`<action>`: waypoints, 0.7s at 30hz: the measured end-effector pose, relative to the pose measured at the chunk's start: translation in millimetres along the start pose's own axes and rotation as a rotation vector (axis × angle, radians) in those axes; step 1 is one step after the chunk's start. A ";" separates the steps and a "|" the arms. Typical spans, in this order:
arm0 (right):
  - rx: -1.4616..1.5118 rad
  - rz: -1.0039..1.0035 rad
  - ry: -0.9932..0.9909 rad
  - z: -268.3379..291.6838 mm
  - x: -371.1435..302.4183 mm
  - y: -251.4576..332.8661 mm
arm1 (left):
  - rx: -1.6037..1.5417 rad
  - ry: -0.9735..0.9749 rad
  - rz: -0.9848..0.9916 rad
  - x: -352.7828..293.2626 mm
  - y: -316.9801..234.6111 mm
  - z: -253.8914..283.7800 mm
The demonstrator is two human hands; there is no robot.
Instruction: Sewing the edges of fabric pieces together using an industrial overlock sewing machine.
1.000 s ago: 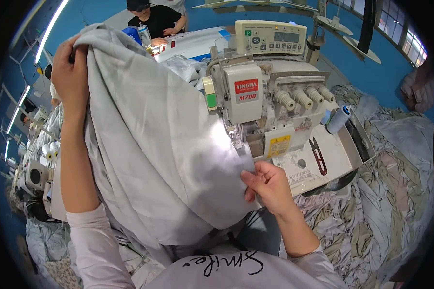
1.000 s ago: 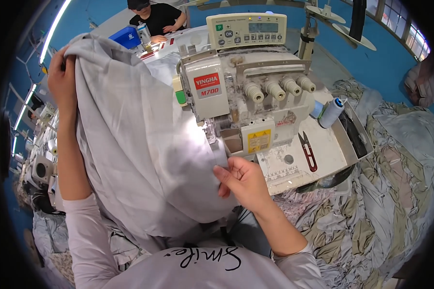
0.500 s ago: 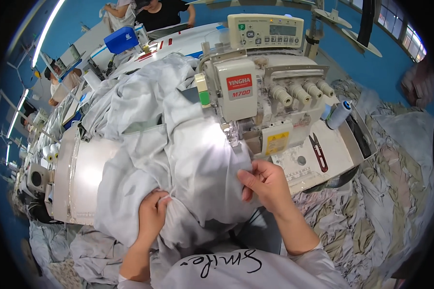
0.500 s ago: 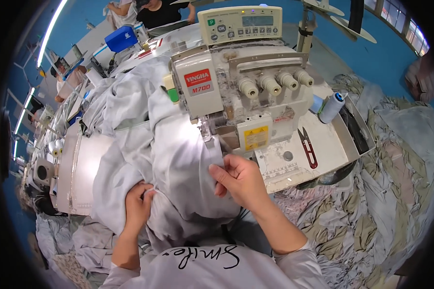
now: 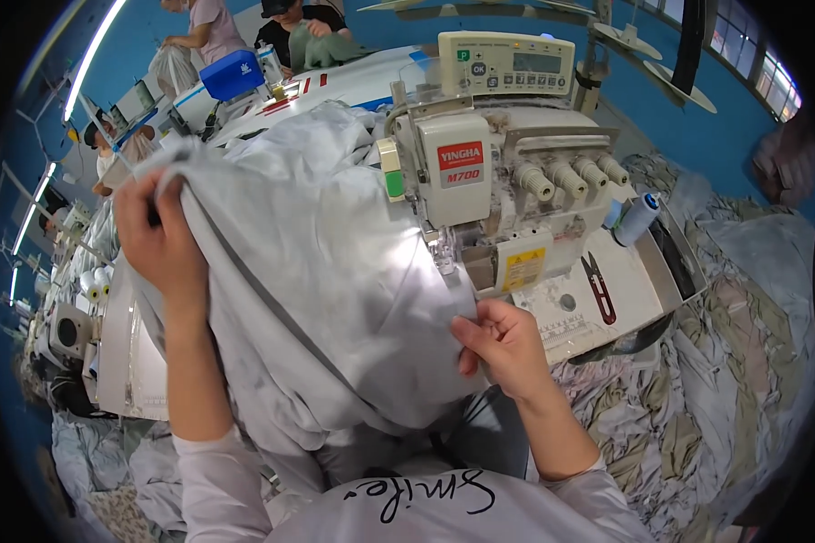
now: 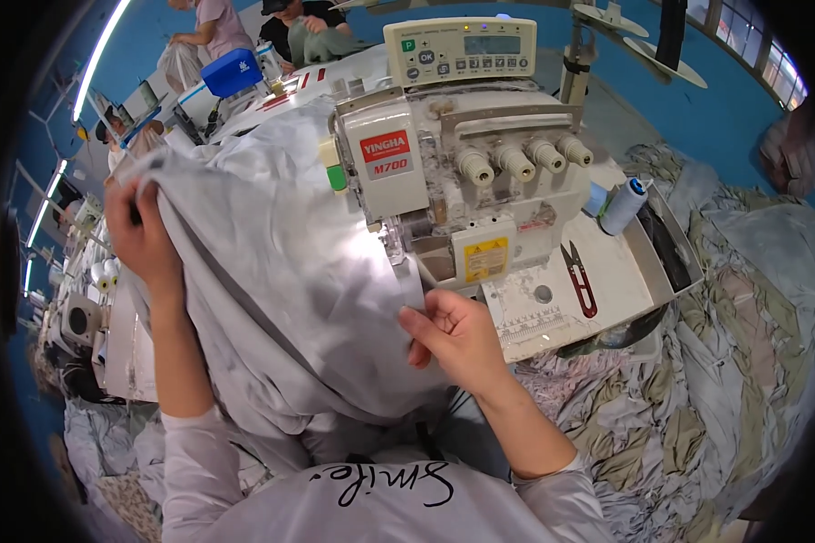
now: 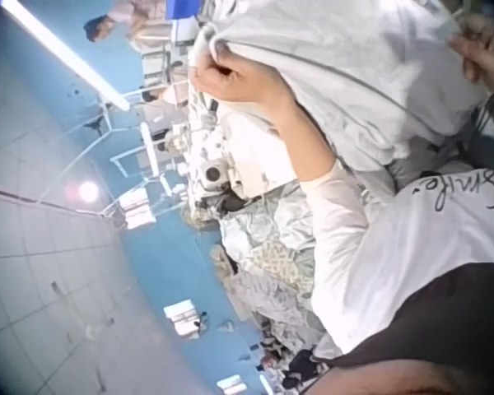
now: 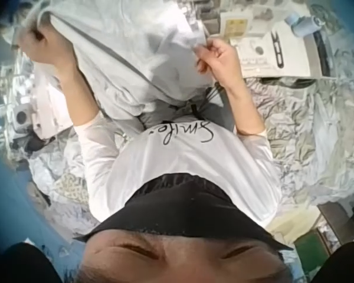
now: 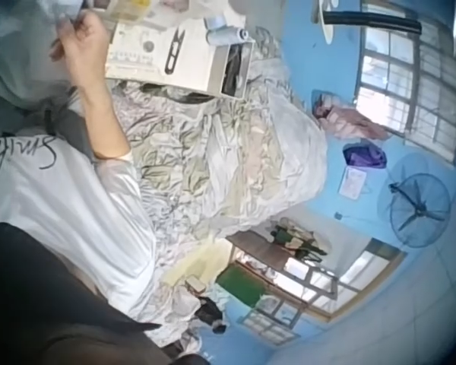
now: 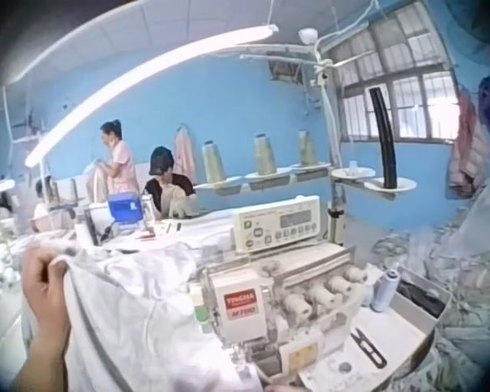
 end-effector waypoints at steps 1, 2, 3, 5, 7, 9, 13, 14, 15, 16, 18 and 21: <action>-0.001 0.000 0.001 0.3 -0.3 0.0 | -0.038 0.038 0.065 12.6 12.8 -7.2; 0.016 0.004 0.017 -0.5 -0.4 0.4 | -0.037 0.036 0.064 27.4 16.0 -11.6; 0.033 0.008 0.028 -0.6 -0.1 0.1 | -0.023 0.007 0.017 41.2 15.4 -15.9; 0.029 0.005 0.023 -1.4 0.5 0.3 | -0.011 -0.021 -0.028 59.0 22.3 -29.1; 0.033 0.000 0.028 -1.5 -0.1 0.1 | -0.009 0.060 -0.019 73.9 35.4 -40.3; 0.046 -0.013 0.044 -2.7 -0.2 -0.1 | 0.130 0.184 -0.077 67.8 58.3 -54.1; 0.057 -0.011 0.005 2.6 2.7 -1.2 | 0.073 0.707 -0.169 -29.0 62.1 -56.4; 0.044 -0.023 0.003 5.3 3.3 -1.2 | -0.131 0.825 -0.149 -70.1 39.0 -40.3; 0.037 -0.037 0.019 5.4 2.6 -1.0 | -0.196 1.022 -0.218 -103.3 10.0 -12.3; 0.046 -0.042 0.028 3.9 2.2 -1.1 | -0.198 1.182 -0.205 -116.7 -29.8 15.8; 0.055 -0.037 0.064 0.3 0.6 -0.9 | -0.219 1.476 0.217 -171.6 -30.0 45.6; 0.054 -0.049 0.046 -0.8 1.4 0.7 | 0.071 1.059 -0.009 -161.6 -24.4 62.2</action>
Point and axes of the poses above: each hand's wrist, its own x-axis towards the middle knuckle, its own z-axis out of the back of the hand, y = z × x, the point moved 5 cm from there along x, towards the middle knuckle, and after that the axes turned 10 degrees about x, right-handed, at the moved point
